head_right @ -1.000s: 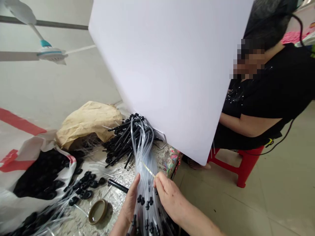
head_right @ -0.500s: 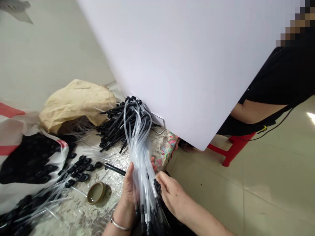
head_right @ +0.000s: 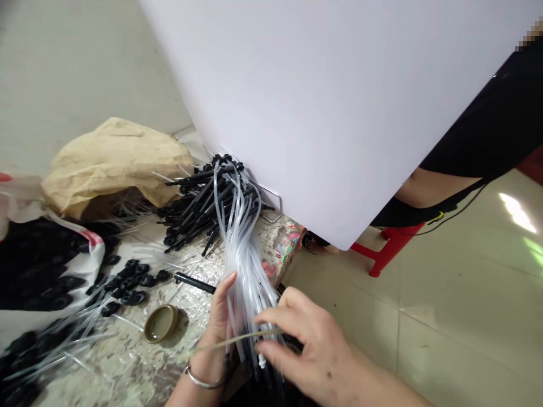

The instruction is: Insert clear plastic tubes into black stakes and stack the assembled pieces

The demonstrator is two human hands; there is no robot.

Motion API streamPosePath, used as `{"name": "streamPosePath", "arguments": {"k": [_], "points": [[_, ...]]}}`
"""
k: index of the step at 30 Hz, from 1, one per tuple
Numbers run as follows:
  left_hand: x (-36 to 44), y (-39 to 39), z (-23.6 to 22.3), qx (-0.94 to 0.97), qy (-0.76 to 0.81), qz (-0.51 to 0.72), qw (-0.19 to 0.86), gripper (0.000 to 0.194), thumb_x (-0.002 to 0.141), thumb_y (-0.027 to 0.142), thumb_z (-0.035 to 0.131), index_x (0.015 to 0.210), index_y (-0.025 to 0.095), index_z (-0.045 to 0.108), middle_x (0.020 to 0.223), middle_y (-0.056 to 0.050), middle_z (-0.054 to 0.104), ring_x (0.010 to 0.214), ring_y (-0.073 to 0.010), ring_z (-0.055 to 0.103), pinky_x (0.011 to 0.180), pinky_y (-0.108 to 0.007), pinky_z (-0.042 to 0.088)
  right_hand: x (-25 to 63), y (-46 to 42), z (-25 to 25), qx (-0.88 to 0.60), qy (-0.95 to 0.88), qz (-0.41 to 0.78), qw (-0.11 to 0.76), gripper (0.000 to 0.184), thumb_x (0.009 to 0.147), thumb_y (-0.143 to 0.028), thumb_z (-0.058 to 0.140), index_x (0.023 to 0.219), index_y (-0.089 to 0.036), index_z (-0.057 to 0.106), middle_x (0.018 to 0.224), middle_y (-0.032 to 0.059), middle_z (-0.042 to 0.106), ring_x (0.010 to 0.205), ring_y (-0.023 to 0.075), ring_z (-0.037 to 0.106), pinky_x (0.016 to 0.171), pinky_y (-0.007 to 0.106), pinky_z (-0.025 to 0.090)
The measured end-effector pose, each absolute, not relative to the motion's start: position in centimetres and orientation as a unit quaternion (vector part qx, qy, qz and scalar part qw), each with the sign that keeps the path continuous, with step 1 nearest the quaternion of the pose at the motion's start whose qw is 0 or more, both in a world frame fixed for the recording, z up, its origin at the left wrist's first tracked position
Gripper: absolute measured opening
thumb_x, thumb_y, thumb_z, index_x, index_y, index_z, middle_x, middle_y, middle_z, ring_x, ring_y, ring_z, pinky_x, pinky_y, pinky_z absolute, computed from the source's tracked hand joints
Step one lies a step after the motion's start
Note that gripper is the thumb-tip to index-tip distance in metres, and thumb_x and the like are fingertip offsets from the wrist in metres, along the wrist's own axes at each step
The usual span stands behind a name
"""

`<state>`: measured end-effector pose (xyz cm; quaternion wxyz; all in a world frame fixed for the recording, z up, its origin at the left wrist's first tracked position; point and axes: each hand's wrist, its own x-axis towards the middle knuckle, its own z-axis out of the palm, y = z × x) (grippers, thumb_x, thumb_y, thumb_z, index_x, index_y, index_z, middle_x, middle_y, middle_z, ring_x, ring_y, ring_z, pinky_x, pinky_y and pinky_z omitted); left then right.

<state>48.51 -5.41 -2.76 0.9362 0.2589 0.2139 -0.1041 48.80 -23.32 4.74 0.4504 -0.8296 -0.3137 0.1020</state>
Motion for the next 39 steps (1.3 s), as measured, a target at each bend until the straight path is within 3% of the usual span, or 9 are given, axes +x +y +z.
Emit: {"name": "streamPosePath", "arguments": {"k": [5,10,14,22,24,28,31,33,39], "points": [[48.6,-5.0,-3.0,0.233,0.202,-0.110,0.945,0.036,0.077,0.032,0.054,0.094,0.003,0.067,0.085,-0.016,0.071,0.082,-0.0292,0.066,0.084,-0.043,0.045,50.9,-24.1,1.0,-0.907,-0.256,0.016,0.335,0.028,0.085,-0.024,0.041,0.085,-0.023,0.069,0.073,0.0013,0.049,0.057,0.0110,0.051,0.053,0.024,0.040],[48.8,-5.0,-3.0,0.211,0.209,-0.125,0.947,0.033,0.074,0.031,0.056,0.090,0.004,0.068,0.078,-0.013,0.072,0.082,-0.0296,0.066,0.086,-0.042,0.045,51.9,-23.5,0.9,-0.912,-0.262,0.020,0.317,0.028,0.087,-0.025,0.041,0.087,-0.025,0.068,0.072,-0.0003,0.049,0.061,0.0110,0.052,0.056,0.023,0.041],[48.8,-5.0,-3.3,0.198,0.217,-0.105,0.950,0.020,0.070,0.025,0.060,0.079,0.010,0.069,0.068,-0.008,0.071,0.079,-0.0275,0.067,0.085,-0.040,0.045,51.5,-21.8,1.6,-0.920,-0.241,-0.003,0.310,0.019,0.084,-0.027,0.048,0.090,-0.024,0.065,0.078,-0.0004,0.052,0.061,0.0110,0.054,0.055,0.023,0.040],[48.8,-4.8,-3.4,0.174,0.175,-0.069,0.967,0.008,0.067,0.017,0.060,0.069,0.014,0.067,0.063,-0.002,0.070,0.066,-0.0206,0.066,0.083,-0.035,0.045,52.5,-20.6,1.4,-0.932,-0.291,-0.042,0.211,0.021,0.084,-0.018,0.047,0.097,-0.023,0.063,0.086,0.0007,0.055,0.063,0.0109,0.055,0.055,0.022,0.041],[48.8,-4.9,-3.5,0.174,0.171,-0.070,0.967,0.011,0.067,0.018,0.059,0.072,0.013,0.068,0.067,-0.004,0.071,0.065,-0.0204,0.066,0.084,-0.035,0.045,52.8,-20.6,1.7,-0.927,-0.311,-0.051,0.200,0.019,0.084,-0.017,0.046,0.092,-0.022,0.063,0.085,0.0008,0.055,0.063,0.0105,0.056,0.055,0.021,0.041],[48.8,-4.9,-3.8,0.177,0.133,-0.107,0.969,0.031,0.070,0.027,0.056,0.088,0.006,0.068,0.081,-0.013,0.072,0.084,-0.0297,0.065,0.087,-0.041,0.042,53.4,-20.6,2.4,-0.923,-0.344,-0.059,0.162,0.017,0.085,-0.015,0.045,0.088,-0.019,0.061,0.086,0.0016,0.055,0.061,0.0100,0.055,0.052,0.020,0.038],[48.8,-4.9,-3.8,0.175,0.120,-0.117,0.970,0.034,0.072,0.029,0.053,0.092,0.005,0.068,0.083,-0.014,0.072,0.091,-0.0310,0.064,0.090,-0.041,0.041,53.9,-20.7,2.5,-0.933,-0.335,-0.033,0.124,0.016,0.083,-0.012,0.044,0.089,-0.017,0.058,0.090,0.0043,0.055,0.058,0.0108,0.053,0.049,0.022,0.036],[48.8,-4.9,-3.7,0.178,0.128,-0.127,0.967,0.035,0.074,0.029,0.051,0.093,0.005,0.067,0.083,-0.014,0.072,0.092,-0.0305,0.064,0.091,-0.041,0.041,54.1,-20.8,2.4,-0.939,-0.320,-0.010,0.130,0.014,0.082,-0.012,0.043,0.088,-0.016,0.055,0.091,0.0051,0.054,0.059,0.0119,0.053,0.051,0.023,0.036],[48.8,-5.2,-3.3,0.202,0.140,-0.100,0.964,0.035,0.077,0.029,0.051,0.093,0.003,0.068,0.083,-0.013,0.072,0.086,-0.0272,0.065,0.088,-0.036,0.043,54.0,-21.2,2.1,-0.928,-0.259,0.068,0.259,0.016,0.087,-0.024,0.040,0.073,-0.020,0.046,0.071,0.0007,0.051,0.066,0.0151,0.051,0.061,0.026,0.039]]}}
